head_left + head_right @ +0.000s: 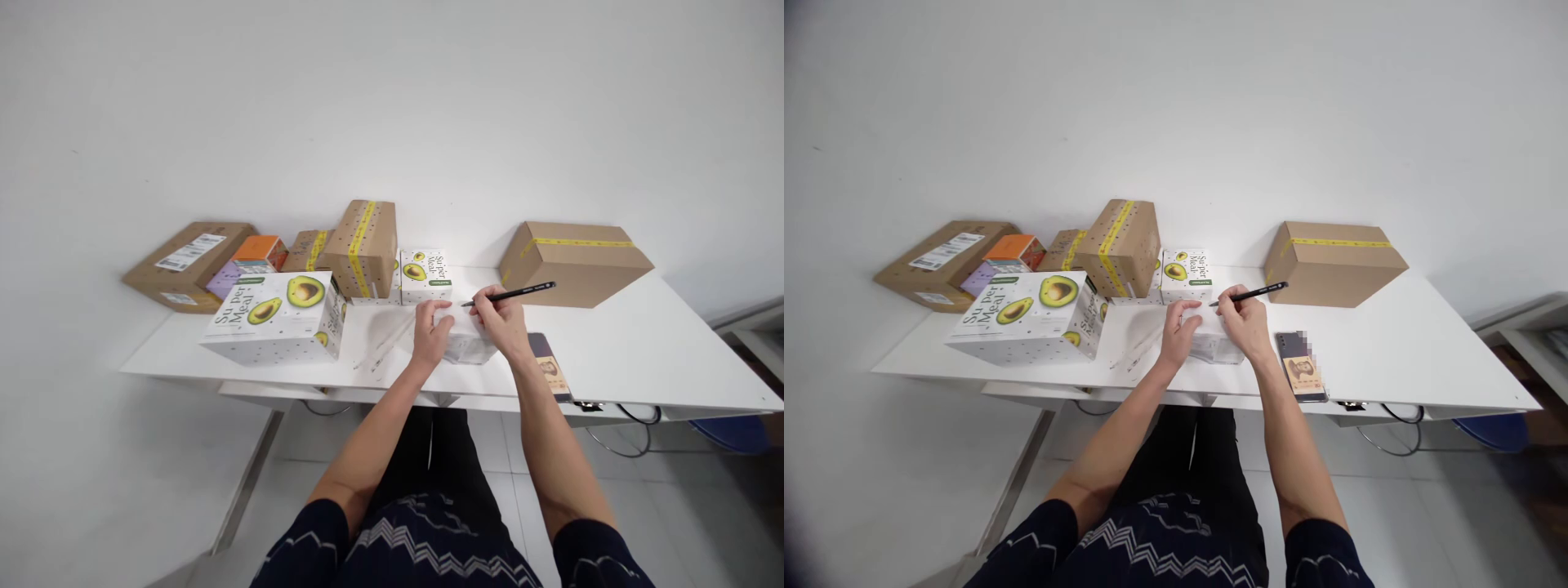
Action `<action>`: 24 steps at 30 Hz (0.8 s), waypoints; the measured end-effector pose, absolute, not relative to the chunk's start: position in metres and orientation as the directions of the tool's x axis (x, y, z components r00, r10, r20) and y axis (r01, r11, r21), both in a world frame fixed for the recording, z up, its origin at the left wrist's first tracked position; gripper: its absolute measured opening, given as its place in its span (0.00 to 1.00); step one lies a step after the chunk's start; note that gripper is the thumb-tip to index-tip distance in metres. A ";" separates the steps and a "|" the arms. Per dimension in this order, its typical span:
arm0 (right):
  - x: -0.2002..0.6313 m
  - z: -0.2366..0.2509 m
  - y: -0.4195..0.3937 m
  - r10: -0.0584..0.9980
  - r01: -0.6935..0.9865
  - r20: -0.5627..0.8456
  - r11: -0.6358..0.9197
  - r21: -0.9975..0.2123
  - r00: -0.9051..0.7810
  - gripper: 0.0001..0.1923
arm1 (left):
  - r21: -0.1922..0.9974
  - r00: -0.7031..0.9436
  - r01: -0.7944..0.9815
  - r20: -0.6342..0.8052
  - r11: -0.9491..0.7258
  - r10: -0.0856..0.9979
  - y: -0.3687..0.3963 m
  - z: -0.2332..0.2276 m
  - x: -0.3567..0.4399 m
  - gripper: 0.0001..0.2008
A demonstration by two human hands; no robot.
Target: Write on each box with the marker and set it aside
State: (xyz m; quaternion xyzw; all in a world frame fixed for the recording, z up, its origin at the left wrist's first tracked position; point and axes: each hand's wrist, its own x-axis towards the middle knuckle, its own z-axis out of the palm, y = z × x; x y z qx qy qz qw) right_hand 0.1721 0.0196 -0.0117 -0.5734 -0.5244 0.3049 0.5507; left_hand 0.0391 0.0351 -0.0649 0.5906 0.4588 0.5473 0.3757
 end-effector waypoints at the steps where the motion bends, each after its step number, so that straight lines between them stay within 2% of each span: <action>1: 0.172 -0.011 0.019 0.938 0.293 0.233 0.155 -0.944 0.257 0.08 | 0.935 -0.029 0.135 0.335 -0.328 0.942 0.035 -0.065 0.040 0.07; 4: 0.170 -0.010 0.018 0.943 0.364 0.241 0.147 -0.920 0.228 0.07 | 0.907 -0.053 0.133 0.408 -0.399 0.911 0.035 -0.065 0.043 0.04; 11: 0.170 -0.010 0.017 0.939 0.483 0.266 0.133 -0.865 0.218 0.07 | 0.915 -0.118 0.098 0.400 -0.391 0.909 0.037 -0.069 0.046 0.07; 24: 0.168 -0.011 0.016 0.939 0.508 0.273 0.135 -0.851 0.208 0.07 | 0.917 -0.112 0.098 0.397 -0.387 0.911 0.037 -0.069 0.048 0.09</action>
